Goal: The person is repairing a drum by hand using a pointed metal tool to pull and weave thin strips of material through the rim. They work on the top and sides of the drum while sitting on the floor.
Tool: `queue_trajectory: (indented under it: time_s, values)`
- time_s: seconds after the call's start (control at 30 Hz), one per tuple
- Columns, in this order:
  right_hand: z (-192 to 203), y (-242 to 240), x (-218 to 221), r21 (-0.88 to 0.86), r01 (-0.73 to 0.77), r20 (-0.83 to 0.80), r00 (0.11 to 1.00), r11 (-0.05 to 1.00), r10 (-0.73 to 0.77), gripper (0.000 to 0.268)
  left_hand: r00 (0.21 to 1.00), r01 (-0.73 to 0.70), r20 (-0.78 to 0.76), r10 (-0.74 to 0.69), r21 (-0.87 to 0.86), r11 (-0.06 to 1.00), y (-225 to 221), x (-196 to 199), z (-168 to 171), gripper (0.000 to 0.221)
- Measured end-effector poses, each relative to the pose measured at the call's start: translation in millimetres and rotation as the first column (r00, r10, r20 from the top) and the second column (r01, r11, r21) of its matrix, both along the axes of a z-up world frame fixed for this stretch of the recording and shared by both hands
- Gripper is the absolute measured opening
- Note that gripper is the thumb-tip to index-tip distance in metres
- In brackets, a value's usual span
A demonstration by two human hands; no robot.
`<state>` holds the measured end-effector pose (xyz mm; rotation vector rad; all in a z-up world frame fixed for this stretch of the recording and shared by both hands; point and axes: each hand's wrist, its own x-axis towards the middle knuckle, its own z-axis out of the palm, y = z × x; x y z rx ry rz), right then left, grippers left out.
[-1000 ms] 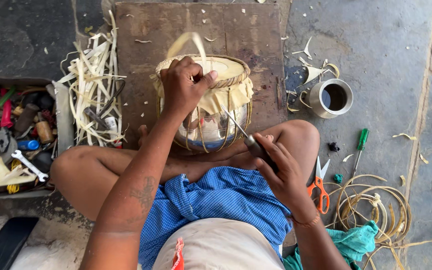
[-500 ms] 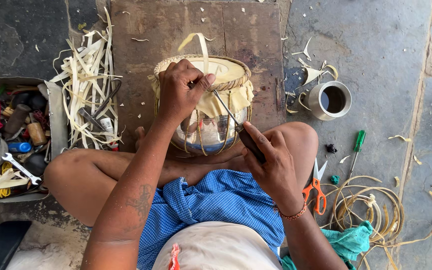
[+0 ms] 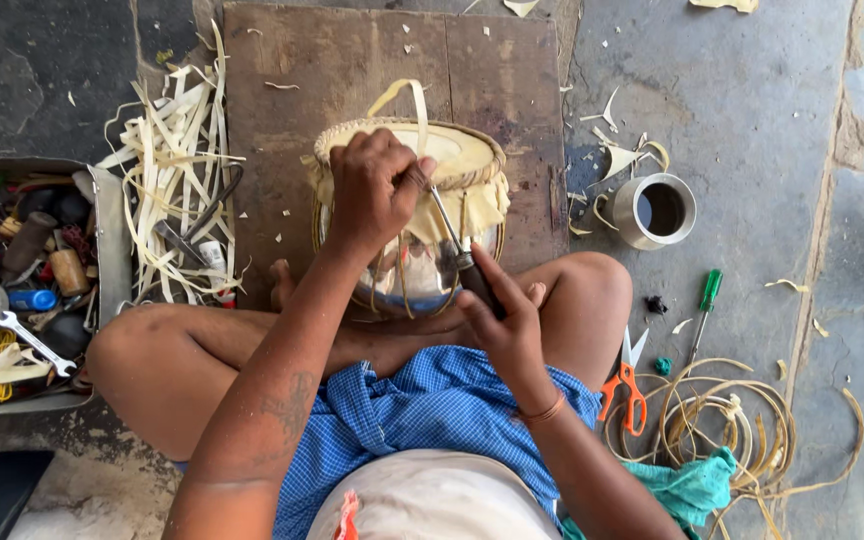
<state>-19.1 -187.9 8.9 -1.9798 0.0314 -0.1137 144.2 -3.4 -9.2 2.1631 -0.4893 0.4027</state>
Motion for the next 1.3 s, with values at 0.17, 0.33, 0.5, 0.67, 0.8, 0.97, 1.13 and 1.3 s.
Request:
queue_trajectory:
  time_s: [0.17,0.33,0.5,0.67,0.8,0.97,1.13,1.3]
  values:
    - [6,7,8,0.256,0.021,-0.330,0.941,0.966,0.068,0.064,1.000,-0.021,0.016,0.022,-0.028,0.999,-2,-7,1,0.028]
    - [14,24,7,-0.453,-0.082,0.087,0.987,0.888,0.136,0.066,0.999,-0.021,0.038,0.023,-0.031,0.999,1,-17,3,0.020]
    - [15,16,-6,-0.550,-0.128,0.080,0.976,0.825,0.205,0.061,0.999,0.009,0.047,-0.008,-0.036,0.999,6,-36,5,0.017]
    - [26,-11,8,0.347,0.068,-0.355,0.933,0.935,0.063,0.040,0.992,0.039,0.122,-0.028,-0.083,0.996,2,-59,2,0.007]
    - [18,-14,53,0.710,0.166,-0.494,0.811,0.685,0.315,0.036,0.984,0.060,0.169,-0.050,-0.058,0.996,-4,-60,5,0.008]
    - [24,-22,35,0.307,-0.265,-0.192,0.923,0.914,0.332,0.022,0.978,0.076,0.197,-0.067,-0.035,0.997,5,-54,11,0.012]
    - [94,-76,-61,0.243,0.043,-0.487,0.869,0.969,0.084,0.024,0.983,0.046,0.183,-0.035,-0.057,0.997,9,-51,2,0.008]
    - [119,-101,-71,0.187,-0.095,-0.108,0.987,0.978,0.117,0.016,0.982,0.047,0.185,-0.026,-0.109,0.993,-6,-39,-5,0.013]
